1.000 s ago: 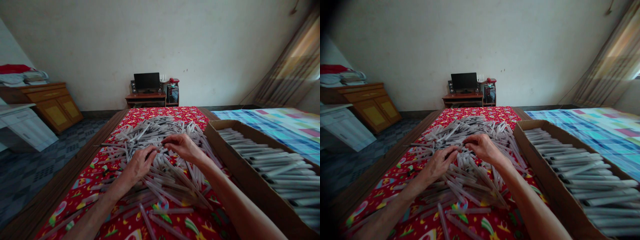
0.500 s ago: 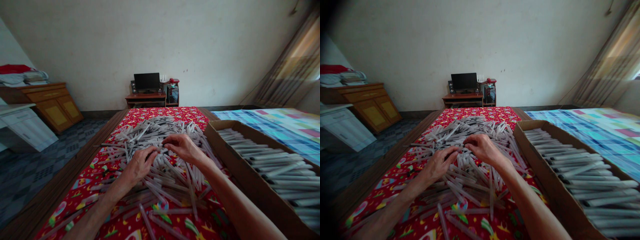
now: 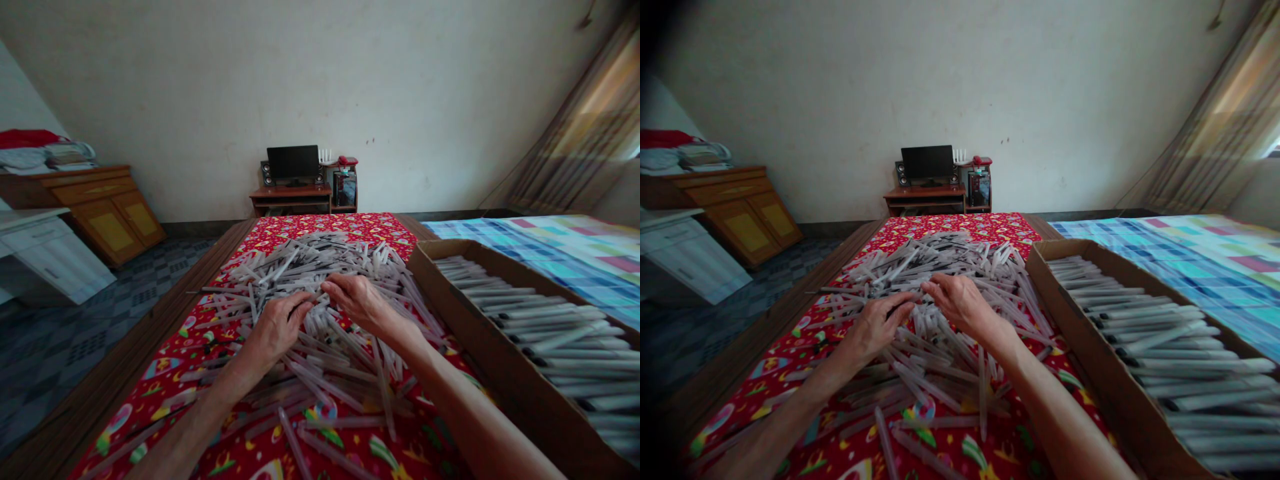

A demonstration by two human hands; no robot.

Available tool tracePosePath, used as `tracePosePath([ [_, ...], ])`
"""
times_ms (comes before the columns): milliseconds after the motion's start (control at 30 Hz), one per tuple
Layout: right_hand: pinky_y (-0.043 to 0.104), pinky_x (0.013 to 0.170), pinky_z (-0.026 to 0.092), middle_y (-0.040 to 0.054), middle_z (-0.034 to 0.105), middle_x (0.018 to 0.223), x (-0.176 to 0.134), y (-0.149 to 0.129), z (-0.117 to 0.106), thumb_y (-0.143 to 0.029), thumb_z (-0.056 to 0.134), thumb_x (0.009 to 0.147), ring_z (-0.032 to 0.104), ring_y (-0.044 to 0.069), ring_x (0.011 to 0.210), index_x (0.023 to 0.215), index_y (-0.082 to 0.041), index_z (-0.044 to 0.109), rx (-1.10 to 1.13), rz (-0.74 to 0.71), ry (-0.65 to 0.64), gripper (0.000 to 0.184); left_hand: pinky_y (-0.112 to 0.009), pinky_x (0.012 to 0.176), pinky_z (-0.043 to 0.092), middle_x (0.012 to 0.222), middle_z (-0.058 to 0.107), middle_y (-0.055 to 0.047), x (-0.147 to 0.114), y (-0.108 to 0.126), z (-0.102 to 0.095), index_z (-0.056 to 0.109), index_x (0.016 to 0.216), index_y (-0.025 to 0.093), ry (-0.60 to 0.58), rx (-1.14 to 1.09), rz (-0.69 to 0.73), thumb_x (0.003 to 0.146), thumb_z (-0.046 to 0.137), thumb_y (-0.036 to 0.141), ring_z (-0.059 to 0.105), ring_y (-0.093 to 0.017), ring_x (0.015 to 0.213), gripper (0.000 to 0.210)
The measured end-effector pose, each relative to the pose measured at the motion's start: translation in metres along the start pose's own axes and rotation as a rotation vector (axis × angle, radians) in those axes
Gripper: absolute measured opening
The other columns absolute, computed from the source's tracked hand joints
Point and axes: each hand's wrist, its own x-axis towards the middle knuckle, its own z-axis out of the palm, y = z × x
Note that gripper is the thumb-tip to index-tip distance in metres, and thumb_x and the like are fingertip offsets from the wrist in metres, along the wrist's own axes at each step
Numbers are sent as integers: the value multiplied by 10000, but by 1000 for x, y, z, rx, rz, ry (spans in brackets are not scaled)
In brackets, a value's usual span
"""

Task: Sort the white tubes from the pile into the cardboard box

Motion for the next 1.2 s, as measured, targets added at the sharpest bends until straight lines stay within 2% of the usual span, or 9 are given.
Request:
tracePosePath([
  [100,170,529,302,-9,563,663,1,0,-7,-324,451,869,453,74,561,987,-124,580,193,-8,-49,266,-266,691,474,868,712,-67,0,0,0,656,959,169,14,9,-2,867,443,270,654,-188,752,253],
  [200,170,535,293,-14,530,623,1,0,-6,-246,466,846,424,68,555,775,-122,592,133,-39,-21,190,-268,700,477,890,713,-69,0,-1,1,656,968,171,21,5,18,868,444,272,657,-190,774,256],
  [367,217,498,185,-45,325,505,-1,2,9,-298,371,901,239,56,484,568,-133,477,-89,-67,105,386,-283,742,479,941,707,-85,-2,-2,2,655,986,171,11,7,44,868,451,278,659,-203,829,260],
  [500,226,465,148,-43,261,458,0,6,14,-430,315,911,205,51,443,475,-136,407,-45,65,51,533,-285,763,476,947,705,-81,-2,-2,2,660,986,181,-6,3,65,864,457,264,656,-203,842,251],
  [567,208,455,188,-33,331,442,0,6,9,-469,266,916,262,51,423,488,-135,446,38,113,-5,572,-284,759,475,940,706,-78,-1,-2,1,664,975,183,-9,-2,54,865,452,261,656,-202,840,251],
  [700,174,514,305,7,569,650,0,1,-5,-420,311,917,461,75,546,795,-130,586,221,27,-55,418,-279,729,477,898,710,-76,0,0,-1,658,973,166,5,4,22,870,442,248,660,-197,800,253],
  [800,170,508,281,-11,516,587,0,0,-3,-357,403,889,421,63,526,708,-120,576,154,-34,-27,345,-275,720,475,907,708,-80,0,0,-1,653,972,162,-3,29,49,875,436,256,658,-196,796,256],
  [967,204,456,175,-38,309,443,0,4,8,-438,306,912,252,46,431,479,-128,440,-24,83,51,550,-278,727,479,936,705,-90,-1,-3,2,649,983,150,-19,34,63,876,437,263,659,-202,818,263],
  [1200,164,511,311,11,589,654,0,0,-4,-384,379,900,493,71,552,775,-123,590,208,-13,-74,357,-262,677,487,867,716,-62,0,-4,2,655,955,171,29,30,84,865,458,238,666,-186,749,227],
])
